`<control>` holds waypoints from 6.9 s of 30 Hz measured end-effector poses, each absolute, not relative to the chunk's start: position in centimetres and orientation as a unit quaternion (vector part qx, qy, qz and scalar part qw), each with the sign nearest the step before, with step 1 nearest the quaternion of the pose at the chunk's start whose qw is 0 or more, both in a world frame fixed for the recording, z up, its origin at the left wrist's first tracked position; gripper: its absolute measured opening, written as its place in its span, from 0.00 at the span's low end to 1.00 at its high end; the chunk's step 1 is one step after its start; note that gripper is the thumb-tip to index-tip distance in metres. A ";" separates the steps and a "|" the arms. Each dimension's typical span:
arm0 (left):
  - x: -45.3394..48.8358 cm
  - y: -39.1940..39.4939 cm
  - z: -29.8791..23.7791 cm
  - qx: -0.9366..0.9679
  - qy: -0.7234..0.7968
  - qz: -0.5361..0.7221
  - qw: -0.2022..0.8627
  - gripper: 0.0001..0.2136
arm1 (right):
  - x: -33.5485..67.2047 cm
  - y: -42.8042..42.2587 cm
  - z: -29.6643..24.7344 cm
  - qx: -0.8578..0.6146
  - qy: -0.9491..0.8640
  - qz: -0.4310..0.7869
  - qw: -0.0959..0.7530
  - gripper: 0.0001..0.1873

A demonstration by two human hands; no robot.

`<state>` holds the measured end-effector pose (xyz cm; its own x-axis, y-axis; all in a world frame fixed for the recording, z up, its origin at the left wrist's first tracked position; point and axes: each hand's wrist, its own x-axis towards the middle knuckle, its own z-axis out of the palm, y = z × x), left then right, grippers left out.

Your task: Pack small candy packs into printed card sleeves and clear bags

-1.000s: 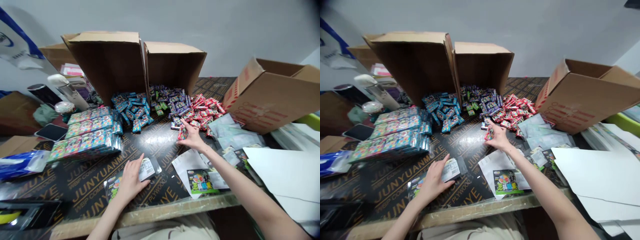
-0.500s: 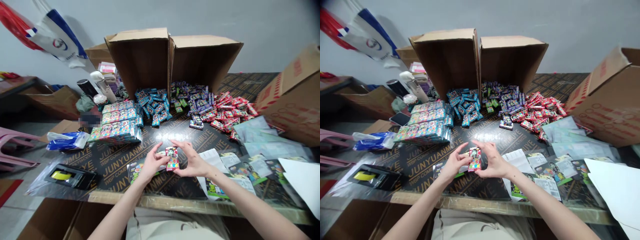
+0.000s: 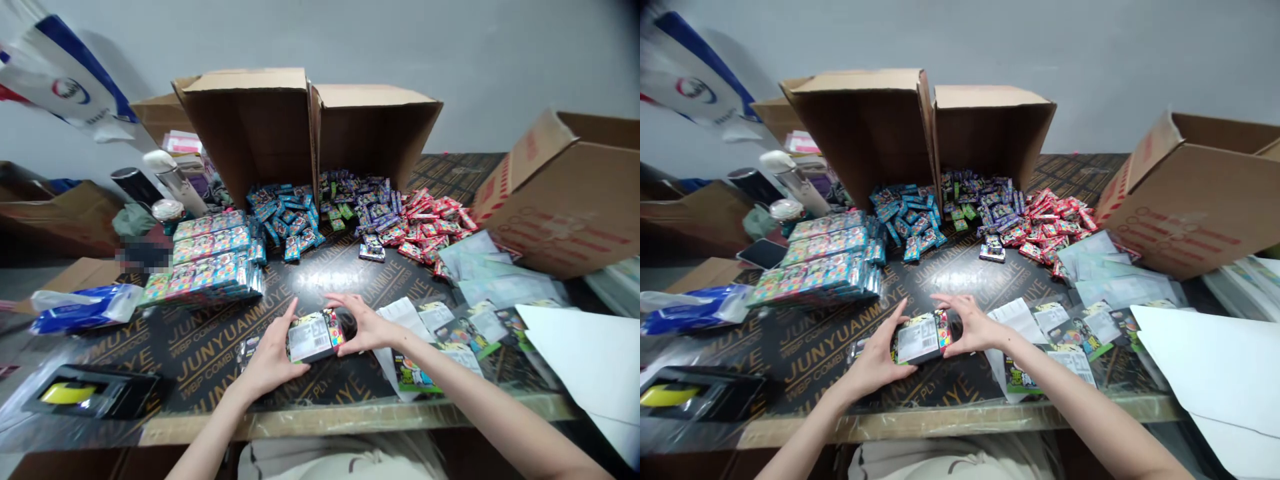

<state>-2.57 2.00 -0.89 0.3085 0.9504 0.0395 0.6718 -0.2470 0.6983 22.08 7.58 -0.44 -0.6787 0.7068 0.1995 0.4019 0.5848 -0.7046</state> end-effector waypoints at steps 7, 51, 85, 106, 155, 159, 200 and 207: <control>-2.3 2.9 -1.0 0.717 0.586 0.261 0.273 0.50 | 21.9 8.0 0.7 -0.330 -0.843 0.355 0.235 0.39; 5.6 2.7 2.4 0.213 0.409 0.521 0.719 0.17 | 19.4 4.9 2.1 -0.468 -0.770 0.198 0.385 0.20; 3.2 1.1 0.3 0.558 0.561 0.362 0.493 0.22 | 22.6 3.5 2.0 -0.355 -0.872 0.199 0.271 0.40; -3.9 1.5 -1.1 0.738 0.571 0.295 0.204 0.46 | 21.7 9.1 -0.4 -0.443 -0.745 0.394 0.306 0.37; 6.7 1.8 -0.6 0.526 0.543 0.516 0.403 0.21 | 19.7 4.2 3.2 -0.438 -0.285 0.583 0.622 0.33; 8.6 1.0 0.3 0.333 0.486 0.631 0.504 0.15 | 18.5 3.8 3.8 -0.452 -0.248 0.588 0.623 0.25; 2.5 3.4 7.6 0.862 0.400 0.257 0.178 0.12 | 26.4 4.8 5.4 -0.374 -0.781 0.372 0.333 0.19; 2.6 3.6 7.5 0.869 0.405 0.234 0.159 0.15 | 29.9 8.2 -2.3 -0.469 -0.850 0.174 0.165 0.15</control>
<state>2.63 3.64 7.52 0.5621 0.7791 0.2776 0.6308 -0.6209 0.4654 29.91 8.21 -2.29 -0.5063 0.8543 0.1173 0.7391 0.5000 -0.4514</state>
